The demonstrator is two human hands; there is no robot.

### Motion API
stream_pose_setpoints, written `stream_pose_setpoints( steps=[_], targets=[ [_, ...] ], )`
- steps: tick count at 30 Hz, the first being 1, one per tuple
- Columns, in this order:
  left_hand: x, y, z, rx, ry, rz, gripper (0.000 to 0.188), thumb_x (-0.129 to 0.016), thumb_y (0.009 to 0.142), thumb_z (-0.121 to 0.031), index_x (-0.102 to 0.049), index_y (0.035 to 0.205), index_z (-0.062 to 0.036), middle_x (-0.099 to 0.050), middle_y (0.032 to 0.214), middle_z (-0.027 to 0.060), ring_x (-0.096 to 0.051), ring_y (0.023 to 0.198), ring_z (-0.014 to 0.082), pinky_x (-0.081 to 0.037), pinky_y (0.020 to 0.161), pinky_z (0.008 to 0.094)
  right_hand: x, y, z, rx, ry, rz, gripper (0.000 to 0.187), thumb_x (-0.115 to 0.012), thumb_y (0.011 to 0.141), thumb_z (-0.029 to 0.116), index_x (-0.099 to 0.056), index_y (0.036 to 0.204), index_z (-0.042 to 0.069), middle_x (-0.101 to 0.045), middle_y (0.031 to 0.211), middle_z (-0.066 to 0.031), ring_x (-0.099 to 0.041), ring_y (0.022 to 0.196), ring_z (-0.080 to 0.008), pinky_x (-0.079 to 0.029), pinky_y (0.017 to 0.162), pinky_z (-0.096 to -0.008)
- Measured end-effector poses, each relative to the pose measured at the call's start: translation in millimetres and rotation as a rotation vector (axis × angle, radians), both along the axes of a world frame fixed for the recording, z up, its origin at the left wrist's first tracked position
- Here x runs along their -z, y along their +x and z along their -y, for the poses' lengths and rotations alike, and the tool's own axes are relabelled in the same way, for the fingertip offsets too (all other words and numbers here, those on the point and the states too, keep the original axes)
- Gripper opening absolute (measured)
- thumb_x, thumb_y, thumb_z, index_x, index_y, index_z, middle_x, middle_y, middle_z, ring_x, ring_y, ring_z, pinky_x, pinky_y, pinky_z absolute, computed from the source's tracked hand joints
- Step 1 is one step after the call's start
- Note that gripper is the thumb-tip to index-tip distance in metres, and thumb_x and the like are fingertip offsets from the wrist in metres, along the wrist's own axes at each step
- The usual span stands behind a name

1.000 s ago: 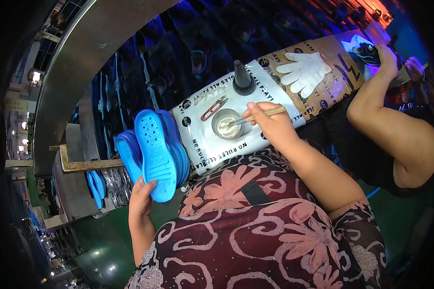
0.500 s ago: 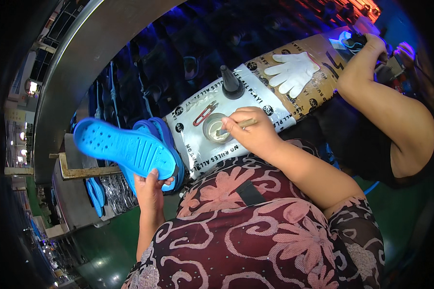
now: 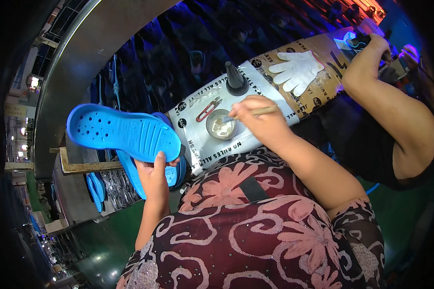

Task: The person applies glue to shoe soles using a brush, dipping the brush into a small container to coat each sole, and places the soles onto an upper conveyor belt.

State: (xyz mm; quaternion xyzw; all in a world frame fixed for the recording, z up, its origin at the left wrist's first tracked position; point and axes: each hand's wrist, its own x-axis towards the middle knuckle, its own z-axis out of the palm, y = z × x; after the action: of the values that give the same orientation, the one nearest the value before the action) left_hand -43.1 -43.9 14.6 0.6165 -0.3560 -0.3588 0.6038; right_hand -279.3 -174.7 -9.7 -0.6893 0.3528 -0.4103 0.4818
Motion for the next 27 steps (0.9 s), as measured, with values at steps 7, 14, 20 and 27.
stream_pose_setpoints(
  steps=[7, 14, 20, 27],
  targets=[
    [11, 0, 2, -0.020, -0.014, -0.025, 0.034, -0.050, 0.087, -0.001, -0.033, 0.116, 0.0014, -0.055, 0.097, 0.0163, -0.058, 0.068, 0.0175, -0.055, 0.067, 0.0351, 19, -2, -2, 0.101, 0.141, -0.046, 0.027, -0.053, 0.093, 0.019, -0.067, 0.080, 0.000, -0.063, 0.075, -0.0062, -0.057, 0.070, -0.0128, -0.045, 0.066, -0.0258],
    [13, -12, 20, 0.046, -0.065, 0.005, 0.041, -0.055, 0.085, -0.004, -0.033, 0.118, 0.0039, -0.056, 0.102, 0.0174, -0.063, 0.081, 0.0212, -0.055, 0.067, 0.0314, -27, -4, -16, 0.022, 0.140, 0.170, 0.033, -0.048, 0.094, 0.022, -0.066, 0.080, -0.001, -0.063, 0.075, -0.0093, -0.056, 0.073, -0.0161, -0.043, 0.079, -0.0310],
    [11, -21, 22, 0.064, -0.124, 0.095, 0.040, -0.058, 0.082, -0.003, -0.038, 0.116, 0.0040, -0.057, 0.103, 0.0162, -0.061, 0.085, 0.0210, -0.050, 0.077, 0.0325, -56, 8, -25, -0.139, -0.329, -0.010, 0.020, -0.055, 0.088, 0.016, -0.068, 0.079, 0.005, -0.065, 0.074, -0.0064, -0.058, 0.071, -0.0203, -0.040, 0.086, -0.0373],
    [8, -24, 22, 0.059, -0.129, 0.084, 0.041, -0.059, 0.081, -0.002, -0.039, 0.117, 0.0033, -0.056, 0.106, 0.0141, -0.058, 0.093, 0.0193, -0.046, 0.084, 0.0318, -52, 12, -24, -0.120, -0.440, -0.124, 0.013, -0.060, 0.083, 0.017, -0.068, 0.077, 0.008, -0.063, 0.071, -0.0041, -0.058, 0.070, -0.0212, -0.039, 0.087, -0.0395]
  ],
)
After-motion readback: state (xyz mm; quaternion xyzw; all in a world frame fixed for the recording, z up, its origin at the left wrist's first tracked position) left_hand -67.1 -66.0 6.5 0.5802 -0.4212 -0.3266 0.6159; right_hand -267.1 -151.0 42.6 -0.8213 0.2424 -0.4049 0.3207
